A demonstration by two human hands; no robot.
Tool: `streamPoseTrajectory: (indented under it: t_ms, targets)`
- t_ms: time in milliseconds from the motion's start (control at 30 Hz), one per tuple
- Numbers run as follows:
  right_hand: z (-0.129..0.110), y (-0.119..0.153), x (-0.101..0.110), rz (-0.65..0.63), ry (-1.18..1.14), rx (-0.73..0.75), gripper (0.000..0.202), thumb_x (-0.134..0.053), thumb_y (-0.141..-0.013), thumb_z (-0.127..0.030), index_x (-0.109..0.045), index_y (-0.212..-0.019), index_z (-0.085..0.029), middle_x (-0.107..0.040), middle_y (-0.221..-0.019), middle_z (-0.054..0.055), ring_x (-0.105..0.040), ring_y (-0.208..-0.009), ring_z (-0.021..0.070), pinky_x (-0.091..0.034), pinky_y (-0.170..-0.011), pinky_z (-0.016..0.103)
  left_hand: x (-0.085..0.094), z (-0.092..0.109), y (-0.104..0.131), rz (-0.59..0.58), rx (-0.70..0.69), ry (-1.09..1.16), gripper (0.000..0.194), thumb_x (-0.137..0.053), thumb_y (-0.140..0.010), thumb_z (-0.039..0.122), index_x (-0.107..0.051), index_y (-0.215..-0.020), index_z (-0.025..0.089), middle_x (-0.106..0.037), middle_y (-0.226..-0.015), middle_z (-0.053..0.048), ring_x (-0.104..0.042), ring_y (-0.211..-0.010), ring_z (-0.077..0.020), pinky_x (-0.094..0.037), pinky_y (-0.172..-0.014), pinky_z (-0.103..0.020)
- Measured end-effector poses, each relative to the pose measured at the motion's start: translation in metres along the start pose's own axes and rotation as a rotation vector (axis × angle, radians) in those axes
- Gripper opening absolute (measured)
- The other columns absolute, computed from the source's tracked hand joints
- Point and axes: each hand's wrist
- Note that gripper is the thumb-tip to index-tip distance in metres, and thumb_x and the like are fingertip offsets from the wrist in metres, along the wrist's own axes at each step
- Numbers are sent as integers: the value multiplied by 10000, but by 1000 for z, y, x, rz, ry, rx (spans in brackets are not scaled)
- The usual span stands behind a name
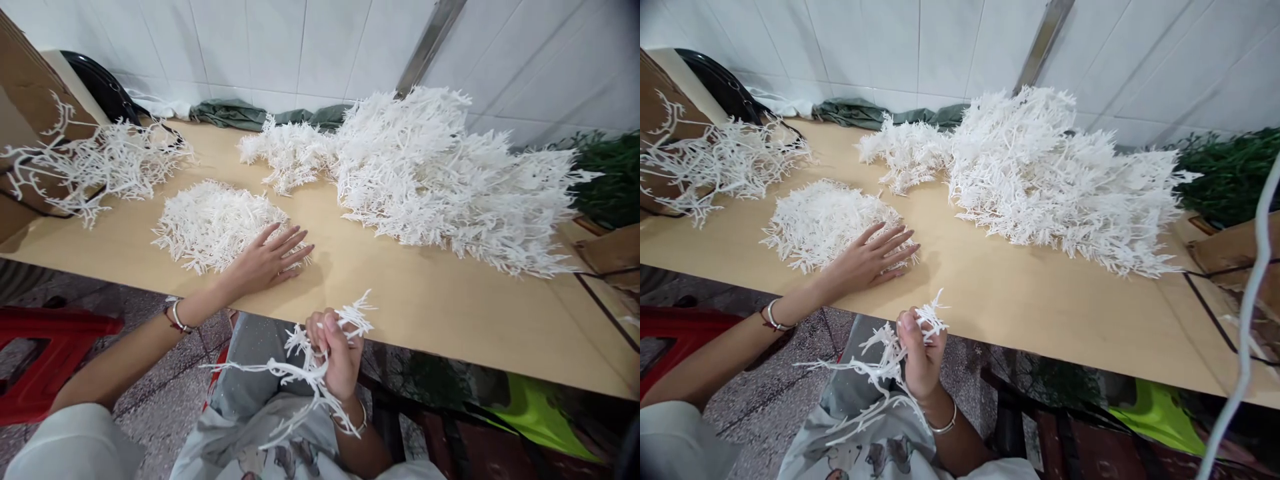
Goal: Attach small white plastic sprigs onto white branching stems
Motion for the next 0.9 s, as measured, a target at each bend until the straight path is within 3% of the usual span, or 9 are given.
streamPoseTrajectory:
  t_ms: [100,233,333,433,733,900]
  targets:
    - [-1,1,-1,-6,17,17,493,-609,-851,-345,-295,-508,-181,-267,-464,-76,-253,-411,51,-214,-403,201,-1,-5,-9,-14,-50,12,491,-261,-996,378,-349,-1433,173,-427,-1468,-87,-346,-1378,-236,-156,-1173,-469]
    - [-2,2,-1,-6,22,40,490,-607,-853,-332,-295,-509,-177,-270,-462,-79,-257,-409,47,-222,-402,199,0,-7,-23,-44,-85,6,488,-249,-990,358,-439,-1365,108,-646,-1165,-111,-544,-1157,-243,-127,-1159,-492]
    - [-3,3,2,2,21,39,492,-609,-851,-320,-298,-501,-171,-273,-456,-79,-264,-406,44,-219,-403,195,-2,-7,-31,-52,-109,-5,480,-280,-973,382,-514,-1266,83,-647,-1043,-124,-581,-986,-257,-250,-1084,-484]
    - [-5,3,7,8,37,37,496,-608,-848,-331,-307,-489,-168,-286,-448,-75,-281,-406,47,-222,-405,197,-7,-6,-35,-43,-120,-13,423,-307,-962,392,-590,-1058,93,-624,-995,-137,-566,-896,-263,-390,-887,-413]
    - [-13,4,16,92,52,58,494,-648,-813,-325,-324,-479,-159,-308,-433,-68,-322,-419,56,-291,-421,187,-21,-6,-39,-61,-153,112,338,-290,-980,268,-574,-890,107,-635,-779,-111,-571,-711,-216,-383,-709,-344]
    - [-13,6,23,116,79,29,501,-650,-807,-327,-328,-463,-158,-318,-431,-64,-325,-418,58,-330,-438,197,-13,-8,-43,-81,-140,177,300,-291,-984,256,-535,-878,118,-635,-742,-93,-572,-652,-187,-390,-647,-311]
Point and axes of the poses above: each hand's wrist, its own y-axis away from the middle knuckle, its own x-axis out of the back of the hand, z = x × y
